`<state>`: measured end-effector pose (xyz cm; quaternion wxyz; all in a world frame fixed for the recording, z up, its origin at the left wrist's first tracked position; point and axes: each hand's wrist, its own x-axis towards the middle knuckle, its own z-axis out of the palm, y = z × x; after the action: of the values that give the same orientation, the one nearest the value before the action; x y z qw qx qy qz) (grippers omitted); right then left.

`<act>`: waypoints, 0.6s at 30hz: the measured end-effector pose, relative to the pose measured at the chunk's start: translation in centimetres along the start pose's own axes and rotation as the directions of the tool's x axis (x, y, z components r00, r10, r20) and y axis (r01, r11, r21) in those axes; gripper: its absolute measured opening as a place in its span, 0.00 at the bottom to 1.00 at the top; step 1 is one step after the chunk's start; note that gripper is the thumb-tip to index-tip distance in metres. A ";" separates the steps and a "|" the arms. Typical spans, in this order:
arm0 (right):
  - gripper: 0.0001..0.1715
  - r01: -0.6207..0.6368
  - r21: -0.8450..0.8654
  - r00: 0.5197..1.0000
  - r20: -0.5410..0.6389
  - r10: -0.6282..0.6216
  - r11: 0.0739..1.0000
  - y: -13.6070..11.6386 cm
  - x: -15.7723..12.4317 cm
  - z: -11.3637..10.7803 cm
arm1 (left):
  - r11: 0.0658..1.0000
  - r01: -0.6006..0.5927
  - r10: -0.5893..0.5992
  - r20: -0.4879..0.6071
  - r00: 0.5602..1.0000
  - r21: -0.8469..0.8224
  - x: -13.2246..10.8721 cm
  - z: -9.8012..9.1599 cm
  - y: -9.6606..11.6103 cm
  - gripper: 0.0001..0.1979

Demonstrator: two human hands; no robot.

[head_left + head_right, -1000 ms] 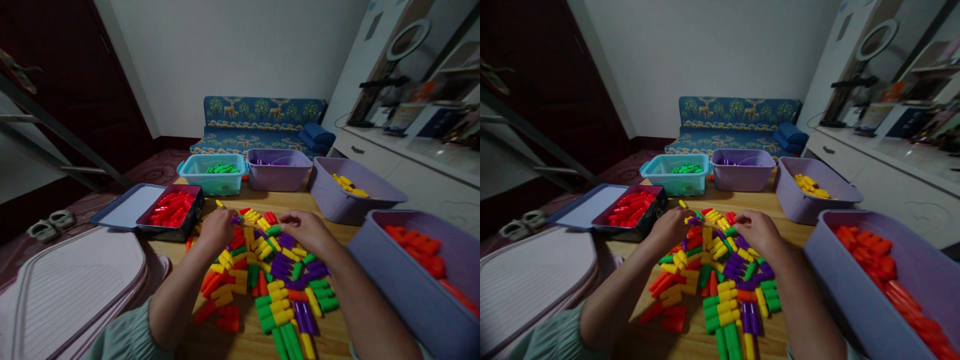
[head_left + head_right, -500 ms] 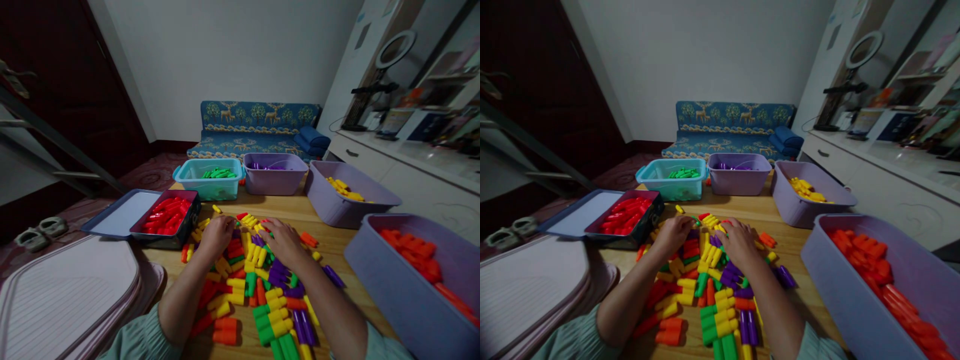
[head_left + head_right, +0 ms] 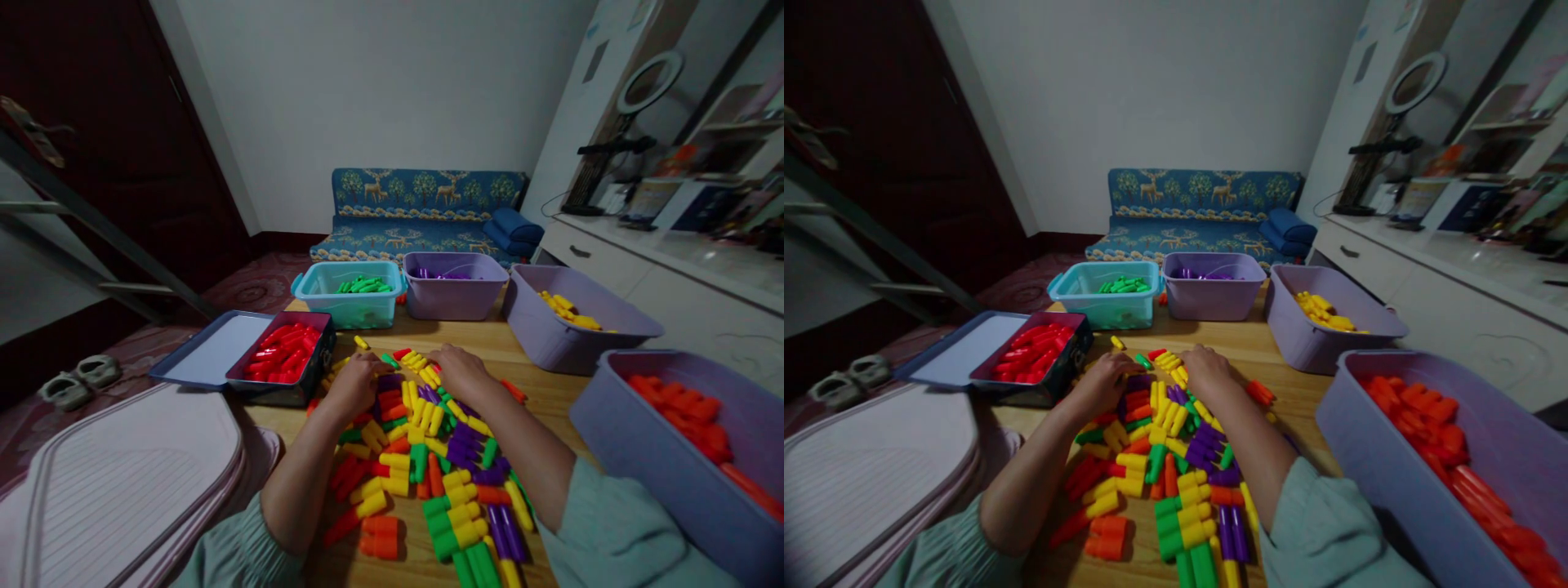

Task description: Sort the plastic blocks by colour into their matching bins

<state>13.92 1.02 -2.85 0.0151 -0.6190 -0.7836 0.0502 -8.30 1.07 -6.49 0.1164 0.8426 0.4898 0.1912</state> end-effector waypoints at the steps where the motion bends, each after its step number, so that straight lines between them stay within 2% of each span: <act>1: 0.21 -0.025 -0.003 1.000 -0.003 0.025 1.000 0.0 0.3 0.1 | 1.000 0.006 -0.006 -0.020 1.000 0.005 0.0 0.1 0.0 0.27; 5: 0.24 -0.097 0.003 0.994 -0.052 0.097 0.995 0.5 0.6 0.7 | 0.998 0.050 -0.048 -0.073 0.996 0.030 -0.3 0.2 0.2 0.23; 7: 0.24 -0.131 0.063 0.985 -0.106 0.137 0.989 1.0 0.3 1.0 | 0.996 0.089 -0.087 -0.082 0.993 0.028 -0.4 0.1 0.5 0.22; 10: 0.18 -0.139 0.286 0.947 -0.242 0.212 0.948 1.3 -0.8 0.9 | 0.989 0.145 -0.147 -0.108 0.983 -0.031 -0.3 -0.7 1.0 0.21; 12: 0.14 -0.061 0.482 0.937 -0.274 0.216 0.874 0.7 -2.0 0.5 | 0.980 0.185 -0.192 -0.111 0.975 -0.069 -0.4 -1.9 1.4 0.19; 15: 0.15 0.082 0.680 0.980 -0.189 0.066 0.729 -1.6 -4.3 -0.4 | 0.970 0.243 -0.244 -0.015 0.970 -0.009 -0.9 -4.5 1.9 0.14; 17: 0.15 0.161 0.676 0.985 -0.161 -0.068 0.719 -3.7 -5.7 -0.8 | 0.961 0.260 -0.269 0.093 0.959 0.097 -1.5 -6.2 2.3 0.13; 18: 0.15 0.217 0.649 0.975 -0.186 -0.125 0.730 -4.6 -6.2 -0.8 | 0.954 0.260 -0.281 0.147 0.948 0.146 -1.9 -6.8 2.5 0.14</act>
<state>10.93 -5.98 -1.35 0.2898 -0.4999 -0.7651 0.2840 -10.21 -1.72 0.20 0.1289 0.7859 0.6005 0.0715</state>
